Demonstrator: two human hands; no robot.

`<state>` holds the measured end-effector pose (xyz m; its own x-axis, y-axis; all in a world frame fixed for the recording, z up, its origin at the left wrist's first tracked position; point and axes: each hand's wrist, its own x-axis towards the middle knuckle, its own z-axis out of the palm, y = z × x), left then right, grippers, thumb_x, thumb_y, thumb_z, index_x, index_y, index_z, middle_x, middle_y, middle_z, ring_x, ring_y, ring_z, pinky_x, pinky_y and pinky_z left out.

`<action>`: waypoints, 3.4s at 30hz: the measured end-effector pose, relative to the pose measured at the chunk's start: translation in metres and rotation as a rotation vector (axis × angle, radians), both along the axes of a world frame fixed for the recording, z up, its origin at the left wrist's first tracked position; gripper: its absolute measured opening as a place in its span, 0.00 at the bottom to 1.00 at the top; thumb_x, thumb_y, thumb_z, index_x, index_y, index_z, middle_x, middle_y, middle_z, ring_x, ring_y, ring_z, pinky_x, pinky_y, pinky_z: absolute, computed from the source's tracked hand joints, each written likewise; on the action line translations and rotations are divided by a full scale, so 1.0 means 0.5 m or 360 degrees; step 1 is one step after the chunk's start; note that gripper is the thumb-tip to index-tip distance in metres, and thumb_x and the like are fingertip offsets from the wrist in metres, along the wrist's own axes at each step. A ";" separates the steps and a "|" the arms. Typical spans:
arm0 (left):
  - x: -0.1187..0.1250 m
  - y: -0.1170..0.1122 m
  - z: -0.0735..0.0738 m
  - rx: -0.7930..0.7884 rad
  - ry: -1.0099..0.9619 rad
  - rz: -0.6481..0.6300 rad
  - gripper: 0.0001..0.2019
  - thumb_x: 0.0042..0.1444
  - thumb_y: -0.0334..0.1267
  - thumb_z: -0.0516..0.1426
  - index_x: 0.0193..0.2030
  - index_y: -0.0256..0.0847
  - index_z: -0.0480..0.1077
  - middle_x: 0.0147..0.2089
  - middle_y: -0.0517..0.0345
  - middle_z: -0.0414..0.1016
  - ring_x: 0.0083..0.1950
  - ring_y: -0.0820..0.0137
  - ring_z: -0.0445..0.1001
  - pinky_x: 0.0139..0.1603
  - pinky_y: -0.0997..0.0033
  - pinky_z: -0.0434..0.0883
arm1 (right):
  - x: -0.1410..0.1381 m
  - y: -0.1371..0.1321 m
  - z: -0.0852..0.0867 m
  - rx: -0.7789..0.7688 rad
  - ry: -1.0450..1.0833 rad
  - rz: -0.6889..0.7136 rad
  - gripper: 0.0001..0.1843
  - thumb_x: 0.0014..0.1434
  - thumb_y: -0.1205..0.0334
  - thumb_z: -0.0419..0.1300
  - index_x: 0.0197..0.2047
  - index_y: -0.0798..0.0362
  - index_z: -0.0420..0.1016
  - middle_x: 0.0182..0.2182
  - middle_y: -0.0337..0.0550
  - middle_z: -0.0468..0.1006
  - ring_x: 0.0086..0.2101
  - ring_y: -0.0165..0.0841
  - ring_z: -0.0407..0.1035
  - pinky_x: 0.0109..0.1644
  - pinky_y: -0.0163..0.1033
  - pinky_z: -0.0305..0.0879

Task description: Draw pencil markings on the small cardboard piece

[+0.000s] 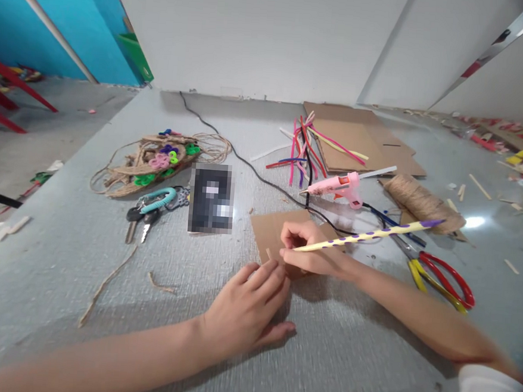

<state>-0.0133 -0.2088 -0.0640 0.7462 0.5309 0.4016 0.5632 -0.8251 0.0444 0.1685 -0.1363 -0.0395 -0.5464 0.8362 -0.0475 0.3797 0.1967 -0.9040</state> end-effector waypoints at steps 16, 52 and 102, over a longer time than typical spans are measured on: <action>-0.002 0.006 -0.005 -0.0058 -0.0058 -0.0065 0.20 0.61 0.42 0.48 0.51 0.27 0.68 0.48 0.46 0.75 0.53 0.59 0.71 0.45 0.60 0.71 | 0.012 0.018 0.012 0.0194 -0.0132 0.0057 0.18 0.61 0.54 0.54 0.22 0.53 0.59 0.23 0.36 0.64 0.26 0.26 0.60 0.31 0.34 0.57; 0.002 0.006 0.002 0.0023 -0.0021 -0.0077 0.17 0.61 0.35 0.48 0.50 0.25 0.68 0.47 0.42 0.76 0.51 0.58 0.74 0.36 0.63 0.75 | 0.009 0.023 -0.001 -0.0172 0.0056 0.0016 0.13 0.51 0.56 0.64 0.26 0.53 0.64 0.21 0.32 0.65 0.22 0.24 0.57 0.25 0.32 0.53; -0.002 0.004 0.010 0.0186 0.0031 -0.0083 0.14 0.61 0.32 0.49 0.47 0.27 0.72 0.46 0.46 0.78 0.48 0.60 0.76 0.29 0.69 0.75 | 0.019 0.033 -0.009 0.0252 -0.0353 0.0138 0.15 0.56 0.56 0.57 0.24 0.53 0.58 0.20 0.33 0.66 0.22 0.24 0.57 0.26 0.32 0.49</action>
<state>-0.0143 -0.2068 -0.0588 0.7799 0.4415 0.4437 0.5190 -0.8524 -0.0642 0.1782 -0.1197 -0.0438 -0.6070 0.7933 -0.0465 0.5404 0.3692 -0.7561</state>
